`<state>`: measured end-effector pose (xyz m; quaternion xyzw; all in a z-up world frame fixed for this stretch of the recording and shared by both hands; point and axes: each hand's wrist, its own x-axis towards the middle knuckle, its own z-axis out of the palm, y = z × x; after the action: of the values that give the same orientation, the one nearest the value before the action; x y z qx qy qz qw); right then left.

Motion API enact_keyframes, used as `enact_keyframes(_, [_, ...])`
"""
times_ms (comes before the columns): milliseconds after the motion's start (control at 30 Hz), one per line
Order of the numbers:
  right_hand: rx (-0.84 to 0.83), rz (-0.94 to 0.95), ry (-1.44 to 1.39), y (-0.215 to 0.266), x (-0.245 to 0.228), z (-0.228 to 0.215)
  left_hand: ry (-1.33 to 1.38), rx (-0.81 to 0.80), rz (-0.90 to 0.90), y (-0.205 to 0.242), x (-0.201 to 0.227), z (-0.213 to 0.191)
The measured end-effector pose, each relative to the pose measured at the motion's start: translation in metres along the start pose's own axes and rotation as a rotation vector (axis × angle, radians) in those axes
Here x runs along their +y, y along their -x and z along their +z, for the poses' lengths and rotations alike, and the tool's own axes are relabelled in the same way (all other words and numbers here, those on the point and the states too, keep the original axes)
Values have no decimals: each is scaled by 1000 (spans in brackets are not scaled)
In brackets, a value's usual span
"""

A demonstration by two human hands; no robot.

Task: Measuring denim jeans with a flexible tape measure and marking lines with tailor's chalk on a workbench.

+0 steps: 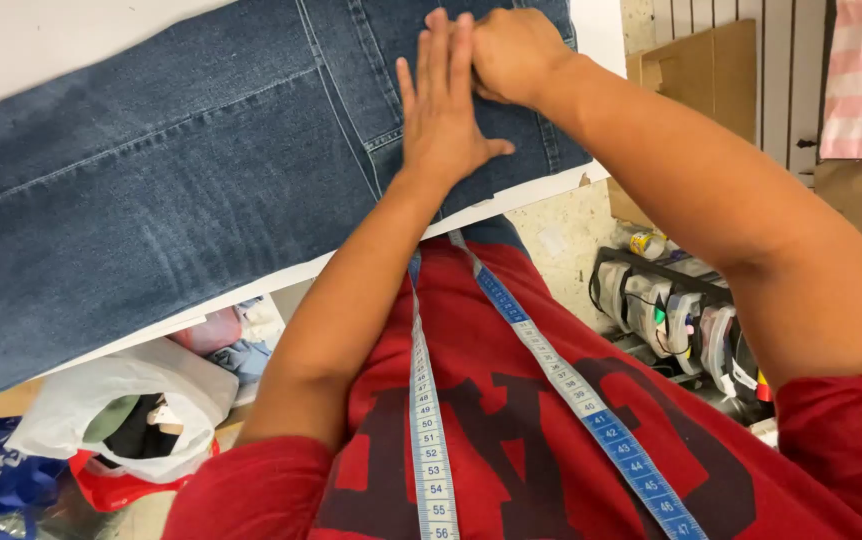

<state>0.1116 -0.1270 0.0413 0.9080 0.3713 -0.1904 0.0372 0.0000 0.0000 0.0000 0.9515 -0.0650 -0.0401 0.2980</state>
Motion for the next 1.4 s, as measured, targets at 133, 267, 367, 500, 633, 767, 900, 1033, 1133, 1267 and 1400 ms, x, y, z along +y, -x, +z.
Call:
enact_keyframes(133, [59,-144,-125,10,4,9,-224,-359,-71,-1,6,-66])
enact_keyframes(267, [222,-206,41,4,5,15,-501,-626,-144,-14,13,-87])
enact_keyframes(367, [220,-51,-18,7,5,20,-594,-722,-193,-21,24,-83])
enact_keyframes(500, [327,409,-333,23,1,33,-651,-784,-228,-28,30,-81])
enact_keyframes(633, [-267,379,-746,86,-40,-23,-656,-807,-220,-27,32,-83])
enact_keyframes(767, [354,596,-1015,98,-63,36,-638,-817,-226,-29,35,-84])
enact_keyframes(900, [906,569,-713,68,-76,84,-661,-808,-217,-28,34,-87])
enact_keyframes(1033, [861,475,-737,76,-89,94,-651,-813,-221,-28,33,-87])
enact_keyframes(1133, [760,341,-685,75,-84,104,-627,-771,-214,-25,27,-86])
enact_keyframes(1267, [649,383,-671,72,-82,76,-581,-719,-184,-22,17,-70])
enact_keyframes(1400, [428,397,-582,135,-116,74,-614,-702,-143,-24,12,-71])
